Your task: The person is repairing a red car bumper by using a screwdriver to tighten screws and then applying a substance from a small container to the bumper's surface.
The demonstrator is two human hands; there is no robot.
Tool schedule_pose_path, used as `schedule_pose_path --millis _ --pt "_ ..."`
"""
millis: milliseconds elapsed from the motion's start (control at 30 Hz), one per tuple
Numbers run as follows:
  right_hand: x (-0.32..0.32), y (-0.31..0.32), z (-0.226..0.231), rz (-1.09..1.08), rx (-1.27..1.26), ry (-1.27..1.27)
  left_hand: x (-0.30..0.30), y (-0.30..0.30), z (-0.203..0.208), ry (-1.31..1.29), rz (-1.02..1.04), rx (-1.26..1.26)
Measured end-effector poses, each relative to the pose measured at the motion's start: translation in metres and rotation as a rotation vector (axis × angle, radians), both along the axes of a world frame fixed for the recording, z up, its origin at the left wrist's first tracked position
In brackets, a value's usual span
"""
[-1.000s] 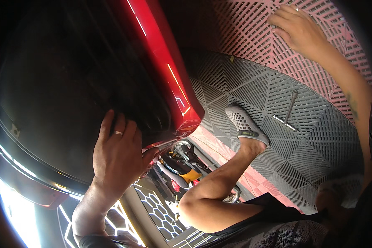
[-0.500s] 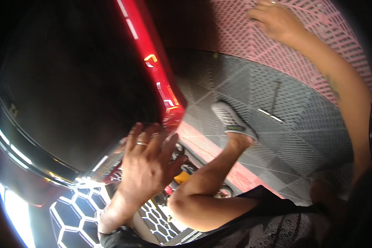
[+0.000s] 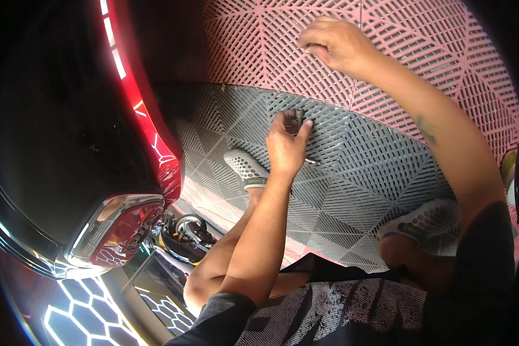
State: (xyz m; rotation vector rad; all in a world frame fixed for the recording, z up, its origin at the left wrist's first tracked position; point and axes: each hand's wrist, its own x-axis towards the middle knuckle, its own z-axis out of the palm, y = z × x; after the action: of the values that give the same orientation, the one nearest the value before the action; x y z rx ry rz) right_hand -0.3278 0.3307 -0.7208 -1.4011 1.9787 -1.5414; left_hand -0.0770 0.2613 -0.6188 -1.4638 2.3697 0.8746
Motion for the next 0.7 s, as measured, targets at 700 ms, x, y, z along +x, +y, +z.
schedule_pose_path --millis 700 --pt "0.029 0.042 0.106 0.375 -0.169 -1.148 -0.050 0.008 0.088 0.632 0.081 0.158"
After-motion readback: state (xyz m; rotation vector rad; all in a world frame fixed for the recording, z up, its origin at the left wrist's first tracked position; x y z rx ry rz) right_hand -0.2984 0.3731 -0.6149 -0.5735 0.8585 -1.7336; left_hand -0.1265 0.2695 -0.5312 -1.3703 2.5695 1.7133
